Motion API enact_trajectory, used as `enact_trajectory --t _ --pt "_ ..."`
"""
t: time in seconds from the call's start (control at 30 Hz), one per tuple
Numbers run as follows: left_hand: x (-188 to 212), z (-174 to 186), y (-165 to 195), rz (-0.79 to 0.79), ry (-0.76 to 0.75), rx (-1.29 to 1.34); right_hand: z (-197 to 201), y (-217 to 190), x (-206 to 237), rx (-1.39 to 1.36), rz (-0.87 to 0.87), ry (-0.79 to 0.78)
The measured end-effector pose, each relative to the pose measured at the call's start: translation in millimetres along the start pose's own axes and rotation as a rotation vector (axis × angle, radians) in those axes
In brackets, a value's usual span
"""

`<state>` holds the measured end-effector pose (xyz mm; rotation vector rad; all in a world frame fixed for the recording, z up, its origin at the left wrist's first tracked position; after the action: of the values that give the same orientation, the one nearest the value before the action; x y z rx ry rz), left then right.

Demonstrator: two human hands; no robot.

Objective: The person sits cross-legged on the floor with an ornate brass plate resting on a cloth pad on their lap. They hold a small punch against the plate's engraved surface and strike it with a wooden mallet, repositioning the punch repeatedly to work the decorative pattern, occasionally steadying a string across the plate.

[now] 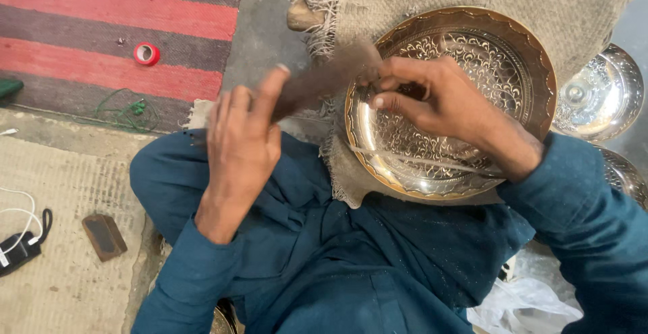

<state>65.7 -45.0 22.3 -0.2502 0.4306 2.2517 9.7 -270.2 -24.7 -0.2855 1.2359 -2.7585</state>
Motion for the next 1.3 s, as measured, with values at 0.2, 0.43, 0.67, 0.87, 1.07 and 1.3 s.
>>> enact_trajectory --t 0.2,0.43,0.67,0.87,1.07,1.3 --pt "0.0 1.5 -3.1 -0.002 0.013 0.171 4.9 -14.0 1.5 -0.005 0.143 0.077" --pt "-1.8 3.0 -4.3 0.002 0.041 0.296 5.2 -16.1 1.7 -0.024 0.141 0.058" --pt "-5.7 -1.0 -9.1 0.081 -0.029 0.175 6.4 -21.1 1.4 -0.037 0.165 0.048" --pt "-6.2 -0.2 -10.3 0.096 -0.018 0.213 2.7 -14.4 -0.8 -0.03 0.098 0.021" --pt "-6.8 -0.1 -11.6 0.071 -0.015 0.221 4.7 -21.8 -0.9 -0.043 0.165 0.032" --pt "-6.5 -0.8 -11.4 0.101 -0.039 0.049 7.2 -30.8 0.6 -0.044 0.221 0.052"
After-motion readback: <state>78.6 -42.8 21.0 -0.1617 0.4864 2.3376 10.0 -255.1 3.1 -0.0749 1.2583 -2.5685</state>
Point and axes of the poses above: each hand's wrist, its own x-axis away from the middle knuckle, its own z-axis out of the back of the hand, y = z × x, the point moved 9 cm from there along -x, towards the middle knuckle, and after that the axes turned 5 degrees about -y, right-handed, at the moved point
